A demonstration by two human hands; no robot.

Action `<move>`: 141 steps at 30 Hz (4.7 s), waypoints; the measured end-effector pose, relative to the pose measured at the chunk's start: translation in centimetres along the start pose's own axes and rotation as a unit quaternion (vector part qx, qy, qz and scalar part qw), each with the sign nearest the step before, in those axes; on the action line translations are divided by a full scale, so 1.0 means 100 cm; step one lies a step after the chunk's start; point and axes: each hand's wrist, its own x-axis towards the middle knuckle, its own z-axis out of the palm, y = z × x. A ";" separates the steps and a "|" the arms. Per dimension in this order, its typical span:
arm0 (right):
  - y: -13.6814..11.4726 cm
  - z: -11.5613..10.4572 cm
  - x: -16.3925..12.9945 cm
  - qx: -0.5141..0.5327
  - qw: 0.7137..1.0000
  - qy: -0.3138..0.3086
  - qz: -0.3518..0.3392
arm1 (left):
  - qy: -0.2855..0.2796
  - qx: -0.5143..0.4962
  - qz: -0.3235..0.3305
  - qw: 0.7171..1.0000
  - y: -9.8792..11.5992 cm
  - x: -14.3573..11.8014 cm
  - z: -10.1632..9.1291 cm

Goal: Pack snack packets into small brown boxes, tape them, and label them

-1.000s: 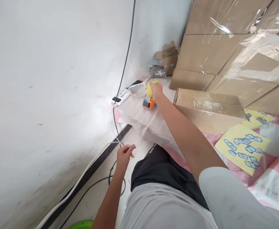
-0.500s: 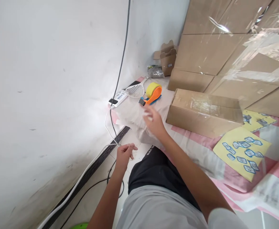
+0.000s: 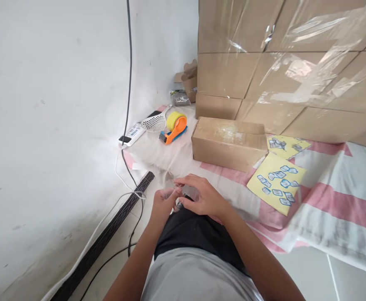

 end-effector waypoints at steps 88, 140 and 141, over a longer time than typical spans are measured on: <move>0.052 -0.239 0.086 -0.289 0.905 0.137 0.280 | 0.045 0.387 0.519 0.761 0.059 0.113 0.121; 0.043 -0.216 -0.136 -0.095 0.932 0.259 0.235 | -0.396 0.096 0.098 0.908 0.075 0.070 0.251; 0.044 -0.215 -0.137 -0.129 0.926 0.274 0.226 | -0.388 0.088 0.097 0.912 0.073 0.071 0.251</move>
